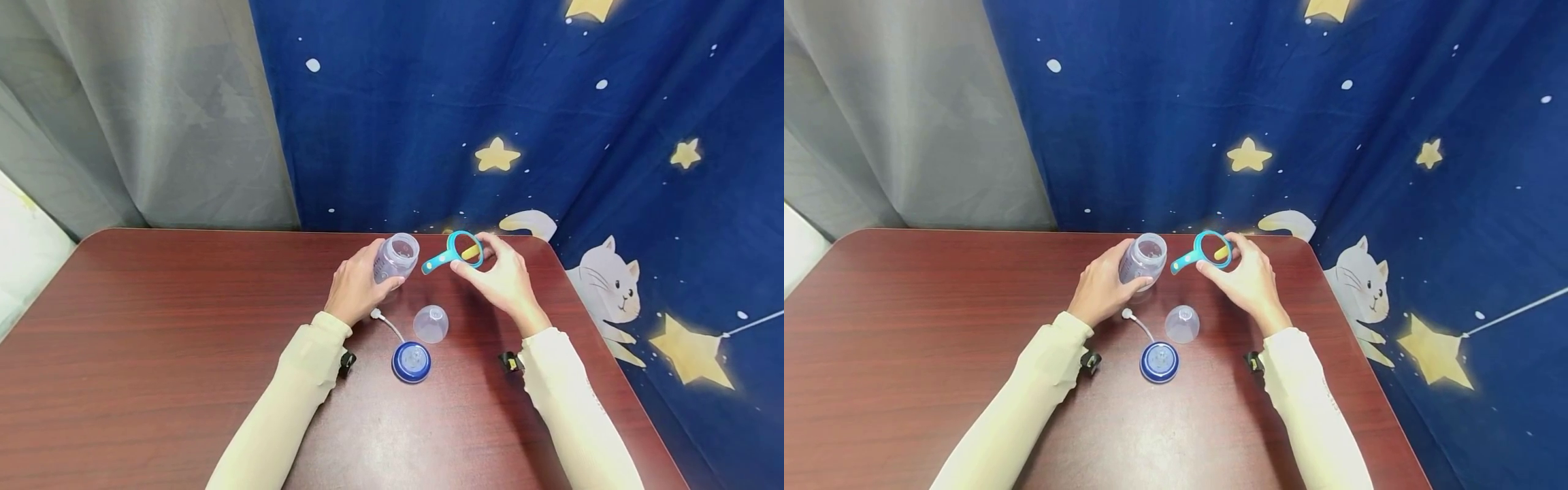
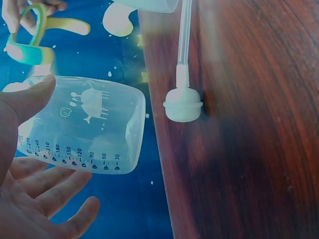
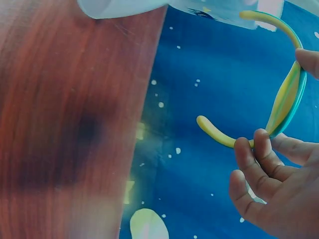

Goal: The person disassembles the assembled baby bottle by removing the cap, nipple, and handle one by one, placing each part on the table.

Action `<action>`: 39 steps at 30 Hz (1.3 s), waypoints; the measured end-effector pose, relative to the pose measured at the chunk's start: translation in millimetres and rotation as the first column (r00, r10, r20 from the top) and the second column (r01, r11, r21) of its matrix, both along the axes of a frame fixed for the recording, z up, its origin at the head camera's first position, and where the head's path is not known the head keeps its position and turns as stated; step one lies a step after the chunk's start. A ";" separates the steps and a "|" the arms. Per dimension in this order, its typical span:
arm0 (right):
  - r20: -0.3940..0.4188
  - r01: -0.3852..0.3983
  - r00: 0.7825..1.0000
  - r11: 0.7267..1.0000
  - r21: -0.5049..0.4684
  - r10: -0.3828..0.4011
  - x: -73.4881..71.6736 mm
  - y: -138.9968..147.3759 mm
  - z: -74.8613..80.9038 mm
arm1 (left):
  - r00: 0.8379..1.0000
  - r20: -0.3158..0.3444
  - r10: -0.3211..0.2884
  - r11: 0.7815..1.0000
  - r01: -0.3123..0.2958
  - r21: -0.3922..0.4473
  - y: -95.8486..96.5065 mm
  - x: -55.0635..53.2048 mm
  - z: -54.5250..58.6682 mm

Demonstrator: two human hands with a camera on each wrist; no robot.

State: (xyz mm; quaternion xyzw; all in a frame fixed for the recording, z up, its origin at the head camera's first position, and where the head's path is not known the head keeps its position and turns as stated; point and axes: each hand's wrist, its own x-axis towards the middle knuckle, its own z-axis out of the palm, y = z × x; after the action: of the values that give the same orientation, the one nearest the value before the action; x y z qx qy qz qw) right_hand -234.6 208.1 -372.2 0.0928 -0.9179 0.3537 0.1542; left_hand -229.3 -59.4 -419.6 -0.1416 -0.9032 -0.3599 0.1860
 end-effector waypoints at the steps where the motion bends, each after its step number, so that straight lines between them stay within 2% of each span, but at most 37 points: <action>1: 0.015 0.000 1.000 1.000 0.015 0.000 -0.3 -0.6 -1.6 | 1.000 -0.001 -0.002 1.000 0.002 0.000 -0.1 -0.1 0.4; 13: 0.209 -0.052 0.978 0.986 0.159 0.018 -6.0 -22.8 -16.6 | 1.000 0.019 0.003 1.000 -0.004 0.022 -3.8 1.1 2.0; 22: 0.289 -0.092 0.957 0.969 0.228 0.023 -9.7 -38.0 -23.4 | 1.000 0.016 0.005 0.999 -0.005 0.044 -4.9 3.8 3.3; 31: 0.306 -0.114 0.952 0.957 0.268 0.027 -11.8 -45.9 -24.5 | 1.000 0.022 0.001 0.999 -0.002 0.046 -4.6 2.9 1.6; 39: 0.282 -0.104 0.959 0.919 0.379 -0.008 -16.4 -58.0 -22.1 | 1.000 0.008 -0.001 0.999 0.001 0.051 -6.5 1.3 0.7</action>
State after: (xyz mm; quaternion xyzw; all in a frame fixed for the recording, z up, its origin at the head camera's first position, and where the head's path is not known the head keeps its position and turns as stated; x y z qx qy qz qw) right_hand -251.1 150.1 -394.3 0.0937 -0.9797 0.1770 -0.0066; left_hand -228.0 -65.9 -418.9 -0.1358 -0.8944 -0.3835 0.1860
